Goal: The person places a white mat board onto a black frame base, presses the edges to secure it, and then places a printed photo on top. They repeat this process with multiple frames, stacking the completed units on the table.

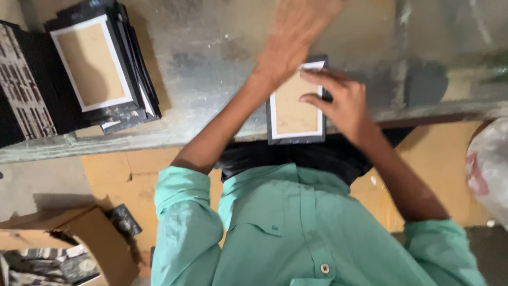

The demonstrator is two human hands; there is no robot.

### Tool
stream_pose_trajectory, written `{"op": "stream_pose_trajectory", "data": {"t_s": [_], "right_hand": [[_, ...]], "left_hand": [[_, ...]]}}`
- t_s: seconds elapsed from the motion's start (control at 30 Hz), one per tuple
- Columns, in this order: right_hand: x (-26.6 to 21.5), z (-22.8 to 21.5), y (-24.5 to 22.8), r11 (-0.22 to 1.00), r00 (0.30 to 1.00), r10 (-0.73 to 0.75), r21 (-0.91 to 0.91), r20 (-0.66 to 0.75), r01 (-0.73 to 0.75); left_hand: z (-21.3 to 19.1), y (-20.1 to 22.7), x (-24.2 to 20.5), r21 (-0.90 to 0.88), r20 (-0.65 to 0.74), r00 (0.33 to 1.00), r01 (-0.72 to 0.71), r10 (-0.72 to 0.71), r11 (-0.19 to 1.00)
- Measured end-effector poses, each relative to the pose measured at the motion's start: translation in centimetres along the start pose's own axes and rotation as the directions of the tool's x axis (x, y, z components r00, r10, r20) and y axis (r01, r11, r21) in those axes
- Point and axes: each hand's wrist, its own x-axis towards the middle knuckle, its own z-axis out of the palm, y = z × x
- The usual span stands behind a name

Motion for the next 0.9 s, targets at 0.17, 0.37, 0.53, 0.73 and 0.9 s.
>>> {"op": "stream_pose_trajectory", "data": {"t_s": [0.17,0.37,0.53,0.73,0.9], "right_hand": [[-1.5,1.5,-1.1,0.970,0.955,0.244,0.049,-0.171,-0.239],[-2.1,1.9,-1.5,0.926,0.922,0.254,-0.201,-0.293,-0.319],[-2.5,2.2,-1.7,0.923,0.910,0.262,-0.193,-0.321,-0.334],[-3.8,2.0,-3.0,0.909,0.926,0.300,-0.226,-0.228,-0.350],[-4.7,2.0,-4.4,0.931,0.944,0.296,-0.180,-0.146,-0.319]], "left_hand": [[0.0,1.3,-0.5,-0.214,0.004,0.985,-0.166,0.171,0.963],[1.0,3.4,1.5,-0.206,0.178,0.972,0.191,-0.155,0.960],[2.8,5.5,2.0,0.103,-0.082,0.883,-0.454,0.463,0.885],[-0.8,3.7,0.3,-0.226,0.255,0.925,0.342,-0.283,0.912],[-5.4,3.8,-2.6,-0.277,0.319,0.944,0.178,-0.084,0.944]]}}
